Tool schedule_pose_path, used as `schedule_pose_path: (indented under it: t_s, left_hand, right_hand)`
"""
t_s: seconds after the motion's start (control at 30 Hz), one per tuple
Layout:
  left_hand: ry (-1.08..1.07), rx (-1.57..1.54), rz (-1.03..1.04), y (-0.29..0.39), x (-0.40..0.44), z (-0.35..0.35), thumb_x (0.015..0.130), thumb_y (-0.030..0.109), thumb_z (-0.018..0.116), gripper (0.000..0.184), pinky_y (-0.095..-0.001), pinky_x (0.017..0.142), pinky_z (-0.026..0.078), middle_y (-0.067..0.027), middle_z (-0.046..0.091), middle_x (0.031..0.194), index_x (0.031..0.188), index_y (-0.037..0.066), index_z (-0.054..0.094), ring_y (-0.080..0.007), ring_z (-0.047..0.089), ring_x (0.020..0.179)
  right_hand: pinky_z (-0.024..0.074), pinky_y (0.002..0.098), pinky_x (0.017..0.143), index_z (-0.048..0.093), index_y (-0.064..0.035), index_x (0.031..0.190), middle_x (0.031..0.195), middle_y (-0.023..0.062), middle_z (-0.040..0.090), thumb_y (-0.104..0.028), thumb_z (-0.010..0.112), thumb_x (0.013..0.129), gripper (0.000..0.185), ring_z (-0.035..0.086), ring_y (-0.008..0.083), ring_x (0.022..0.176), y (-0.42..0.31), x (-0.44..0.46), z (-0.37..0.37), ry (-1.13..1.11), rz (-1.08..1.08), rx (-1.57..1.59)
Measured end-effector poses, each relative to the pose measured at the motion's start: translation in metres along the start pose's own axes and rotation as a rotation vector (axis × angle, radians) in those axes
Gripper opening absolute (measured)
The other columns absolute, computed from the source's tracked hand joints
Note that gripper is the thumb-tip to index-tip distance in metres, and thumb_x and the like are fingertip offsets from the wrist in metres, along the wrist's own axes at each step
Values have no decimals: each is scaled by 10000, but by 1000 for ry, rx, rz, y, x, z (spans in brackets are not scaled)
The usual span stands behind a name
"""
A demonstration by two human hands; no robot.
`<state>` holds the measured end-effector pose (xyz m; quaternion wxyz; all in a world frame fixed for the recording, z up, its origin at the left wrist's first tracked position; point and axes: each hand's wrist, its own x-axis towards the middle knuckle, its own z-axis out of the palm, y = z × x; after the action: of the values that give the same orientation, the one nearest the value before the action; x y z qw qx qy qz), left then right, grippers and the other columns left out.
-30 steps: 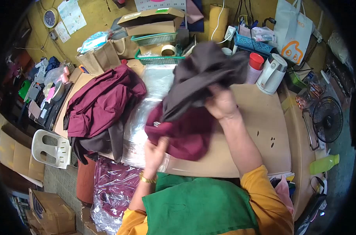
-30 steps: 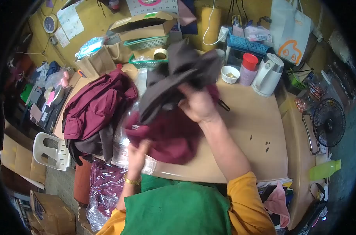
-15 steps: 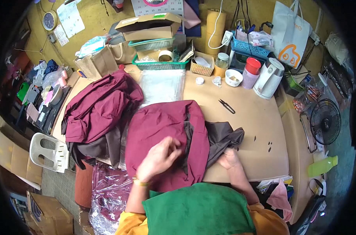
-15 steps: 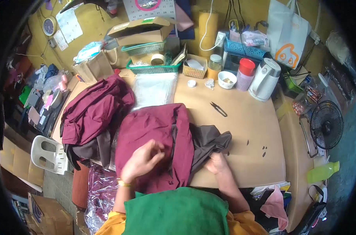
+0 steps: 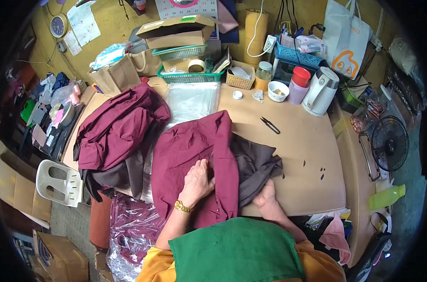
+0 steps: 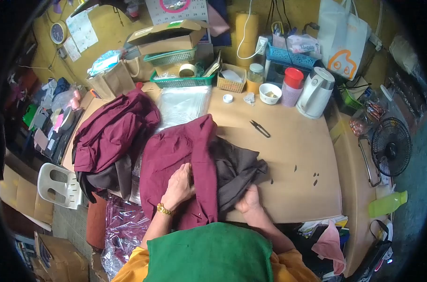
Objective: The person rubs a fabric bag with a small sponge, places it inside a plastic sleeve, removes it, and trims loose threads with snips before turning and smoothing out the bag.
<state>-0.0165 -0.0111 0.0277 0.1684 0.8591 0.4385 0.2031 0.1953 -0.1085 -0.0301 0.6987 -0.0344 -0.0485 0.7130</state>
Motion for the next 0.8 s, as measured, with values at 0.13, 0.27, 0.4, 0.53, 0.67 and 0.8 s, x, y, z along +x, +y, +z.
schedule_pose_path:
  t_s: [0.13,0.27,0.4,0.53,0.67,0.8]
  left_hand:
    - [48,55,179,-27,-4,23,837,277,596,378,-449,765,529,-209,658,1017,1137,47,609,-376,649,885]
    - [26,-51,-12,-23,-2,15,873,242,566,538,-410,972,471,-238,569,1293,1328,-38,494,-353,571,1174]
    - [286,-817,-20,29,9,-49,854,169,586,439,-410,1088,360,-184,591,1240,1240,-36,552,-314,536,1253]
    - [103,-415,408,58,13,-86,780,63,563,147,-586,1154,126,-167,625,1118,918,19,586,-344,414,1380]
    - [-247,-411,682,85,23,-87,753,97,543,103,-636,1149,23,-133,668,1155,674,54,491,-340,433,1371]
    - [-373,-364,749,95,15,-49,754,79,557,89,-659,1146,44,-155,658,1213,674,45,541,-309,461,1352]
  right_hand:
    - [401,500,1091,486,-18,1374,1409,162,513,-314,509,951,517,523,327,1256,17,11,-2,-63,120,34]
    - [386,496,1105,463,-22,1400,1432,164,491,-360,464,969,548,506,340,1274,25,13,27,56,73,-154]
    - [392,463,1106,465,-12,1385,1385,141,537,-372,566,926,592,539,293,1240,22,19,40,72,21,-280]
    - [388,463,1107,466,-15,1386,1390,144,530,-375,562,927,592,531,296,1246,51,25,47,40,94,-299]
    - [382,463,1109,467,-18,1388,1397,147,521,-379,556,927,591,521,301,1255,49,26,50,21,116,-395]
    - [377,463,1110,468,-21,1389,1403,151,512,-382,551,928,591,510,305,1263,40,32,58,37,47,-694]
